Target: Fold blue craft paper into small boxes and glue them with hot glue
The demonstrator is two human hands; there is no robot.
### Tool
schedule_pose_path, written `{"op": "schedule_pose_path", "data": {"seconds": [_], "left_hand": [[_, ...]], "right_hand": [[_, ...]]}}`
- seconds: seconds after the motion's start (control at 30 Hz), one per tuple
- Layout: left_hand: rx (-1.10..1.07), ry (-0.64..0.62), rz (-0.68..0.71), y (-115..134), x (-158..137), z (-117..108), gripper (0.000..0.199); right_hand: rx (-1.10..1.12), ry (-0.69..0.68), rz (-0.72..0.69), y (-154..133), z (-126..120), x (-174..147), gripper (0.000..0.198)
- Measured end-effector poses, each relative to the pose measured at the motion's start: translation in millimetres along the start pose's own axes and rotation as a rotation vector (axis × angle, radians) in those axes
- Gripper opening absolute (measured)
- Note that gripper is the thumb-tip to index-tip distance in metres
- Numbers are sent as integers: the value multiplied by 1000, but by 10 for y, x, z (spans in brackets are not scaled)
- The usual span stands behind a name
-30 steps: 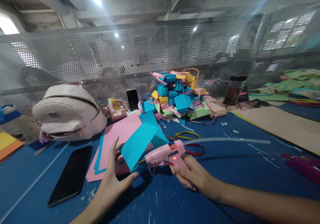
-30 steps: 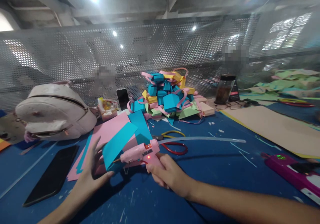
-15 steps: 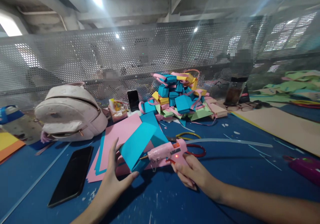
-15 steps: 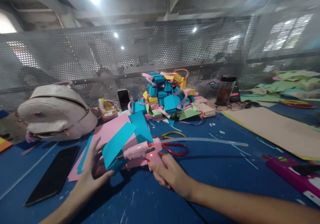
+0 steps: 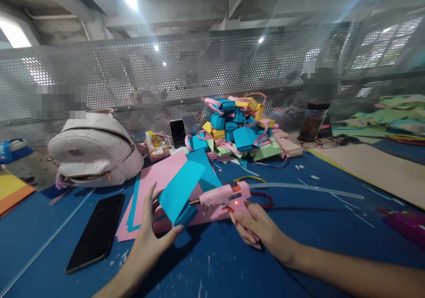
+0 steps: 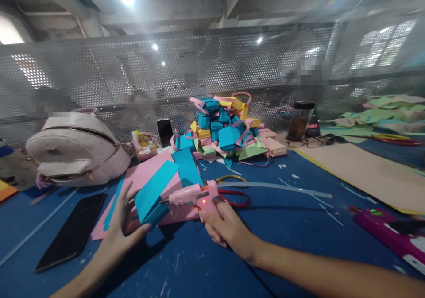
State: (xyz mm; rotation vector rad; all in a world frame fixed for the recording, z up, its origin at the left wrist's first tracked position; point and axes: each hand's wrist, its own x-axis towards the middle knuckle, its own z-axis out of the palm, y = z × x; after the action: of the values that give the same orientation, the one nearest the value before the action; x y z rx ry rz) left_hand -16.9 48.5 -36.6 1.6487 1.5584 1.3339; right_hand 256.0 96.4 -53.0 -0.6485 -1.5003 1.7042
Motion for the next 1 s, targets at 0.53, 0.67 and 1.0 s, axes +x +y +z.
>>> {"op": "schedule_pose_path", "data": {"seconds": [0.53,0.67,1.0], "left_hand": [[-16,107,-7,32,-16,60,102],[-31,100,-17,37,-16,58,103],[-41,113,-16,24,-13,50,100]], "right_hand": [[-45,18,-43,-54,25,3,39],[-49,15,-55,-78,29,11,39],[-74,23,-52,-51,12,14,40]]}}
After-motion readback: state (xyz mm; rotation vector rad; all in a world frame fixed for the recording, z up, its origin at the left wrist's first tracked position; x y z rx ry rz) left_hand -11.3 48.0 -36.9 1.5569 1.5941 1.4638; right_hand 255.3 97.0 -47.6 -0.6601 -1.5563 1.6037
